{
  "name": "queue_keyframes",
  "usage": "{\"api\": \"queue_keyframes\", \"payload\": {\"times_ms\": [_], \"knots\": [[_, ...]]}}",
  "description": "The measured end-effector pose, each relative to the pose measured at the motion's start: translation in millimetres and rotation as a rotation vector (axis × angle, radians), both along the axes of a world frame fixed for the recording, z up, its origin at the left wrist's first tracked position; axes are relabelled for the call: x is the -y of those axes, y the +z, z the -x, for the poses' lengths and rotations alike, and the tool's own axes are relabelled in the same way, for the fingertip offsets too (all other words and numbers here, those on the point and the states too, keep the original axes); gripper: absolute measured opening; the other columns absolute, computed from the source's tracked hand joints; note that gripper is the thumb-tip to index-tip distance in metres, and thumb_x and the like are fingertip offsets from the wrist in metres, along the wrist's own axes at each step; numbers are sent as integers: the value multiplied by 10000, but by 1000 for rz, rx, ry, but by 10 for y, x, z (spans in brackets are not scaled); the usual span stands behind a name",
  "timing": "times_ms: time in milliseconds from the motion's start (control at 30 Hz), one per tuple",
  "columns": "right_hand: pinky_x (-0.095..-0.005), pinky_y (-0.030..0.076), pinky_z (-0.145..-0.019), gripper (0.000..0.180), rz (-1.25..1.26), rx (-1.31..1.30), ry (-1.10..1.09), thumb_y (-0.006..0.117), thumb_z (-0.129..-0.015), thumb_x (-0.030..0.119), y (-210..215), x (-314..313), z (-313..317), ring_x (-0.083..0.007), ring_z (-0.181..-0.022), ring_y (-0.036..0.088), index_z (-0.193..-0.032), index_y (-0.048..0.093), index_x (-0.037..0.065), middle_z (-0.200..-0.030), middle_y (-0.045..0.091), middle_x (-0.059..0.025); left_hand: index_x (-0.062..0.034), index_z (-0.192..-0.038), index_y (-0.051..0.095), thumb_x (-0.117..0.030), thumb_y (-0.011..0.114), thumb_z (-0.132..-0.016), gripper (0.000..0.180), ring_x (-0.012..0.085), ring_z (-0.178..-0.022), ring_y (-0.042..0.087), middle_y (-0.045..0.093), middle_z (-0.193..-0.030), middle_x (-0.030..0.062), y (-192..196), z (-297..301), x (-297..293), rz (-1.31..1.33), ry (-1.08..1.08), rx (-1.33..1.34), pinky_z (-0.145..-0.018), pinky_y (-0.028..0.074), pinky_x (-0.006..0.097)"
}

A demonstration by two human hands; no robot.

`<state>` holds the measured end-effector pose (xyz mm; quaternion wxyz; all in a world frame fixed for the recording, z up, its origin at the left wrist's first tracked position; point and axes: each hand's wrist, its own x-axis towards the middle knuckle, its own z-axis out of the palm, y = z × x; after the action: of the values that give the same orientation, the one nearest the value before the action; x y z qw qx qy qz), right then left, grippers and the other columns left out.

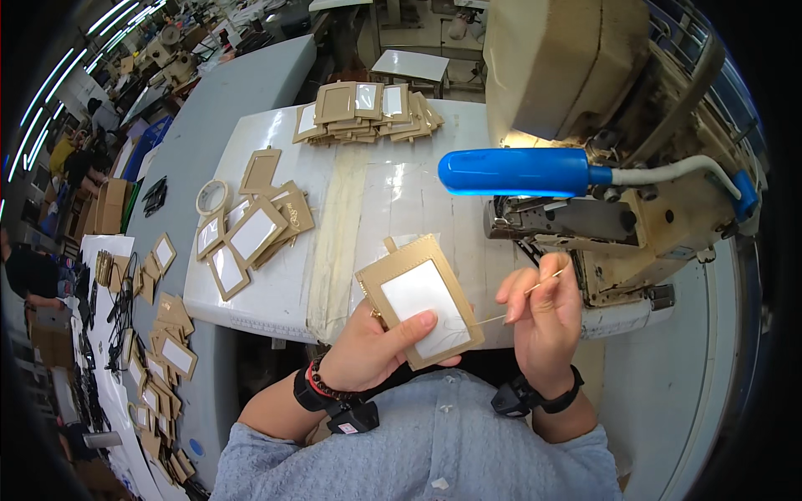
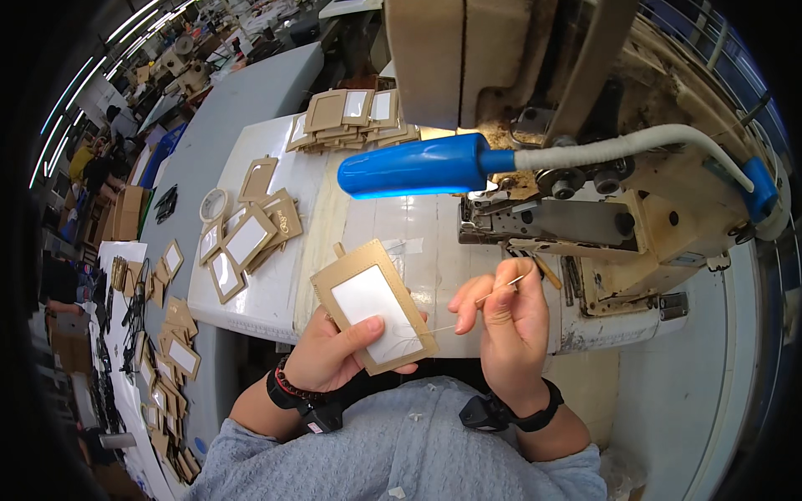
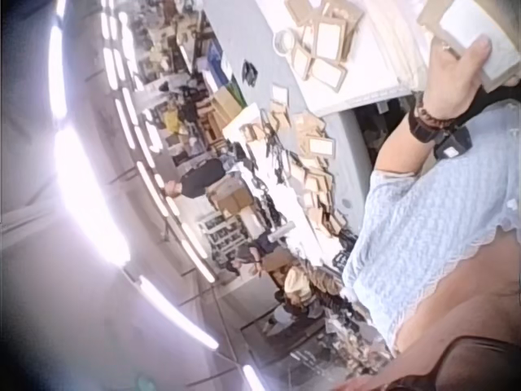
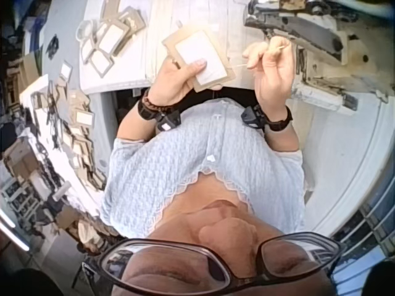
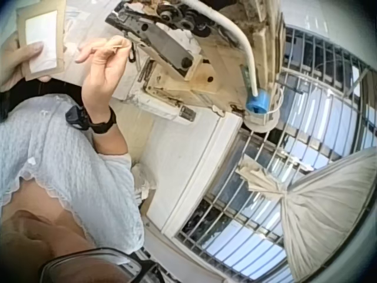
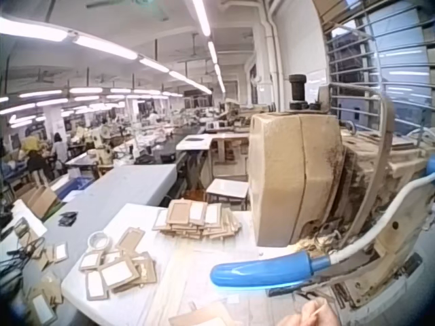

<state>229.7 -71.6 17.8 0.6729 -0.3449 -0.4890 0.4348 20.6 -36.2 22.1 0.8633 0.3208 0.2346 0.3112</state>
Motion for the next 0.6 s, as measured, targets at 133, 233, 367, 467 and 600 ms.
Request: {"api": "queue_keyframes", "payload": {"times_ms": [133,233,367,467,600], "knots": [[-327,447,-845,186,47,-260,103,444,-1050,265,33,26,-82,-205,-837,606,-1004,374,99,-736,569,-67,-32,-1428,314,-131,550,-989,508,349,-1141,615,536,-1303,240,23,34,0,-29,-24,-26,-832,611,482],[-327,474,-803,178,174,-433,83,455,-1045,272,218,66,3,-224,-881,625,-1010,376,116,-813,588,-88,-33,-1428,316,-131,554,-986,512,346,-1128,623,545,-1293,244,23,57,2,-42,-34,-49,-814,616,470],[-296,441,-669,128,145,-599,273,436,-1052,243,160,99,-126,-142,-696,521,-1021,385,130,-733,510,-35,-26,-1424,322,-132,560,-982,513,344,-1107,634,563,-1269,246,39,77,-2,-49,-43,-63,-791,623,460],[-273,363,-598,99,114,-605,322,435,-1052,218,156,92,-140,-97,-594,356,-1014,399,134,-677,420,-1,-20,-1420,329,-132,565,-977,514,343,-1091,642,576,-1251,246,40,81,11,-61,-36,-74,-776,626,457],[-267,329,-578,98,76,-578,297,441,-1049,203,170,92,-200,-97,-585,329,-995,404,131,-678,410,3,-17,-1406,341,-102,558,-980,485,292,-1070,652,578,-1254,183,81,107,14,-36,-37,-58,-778,625,414]]}}
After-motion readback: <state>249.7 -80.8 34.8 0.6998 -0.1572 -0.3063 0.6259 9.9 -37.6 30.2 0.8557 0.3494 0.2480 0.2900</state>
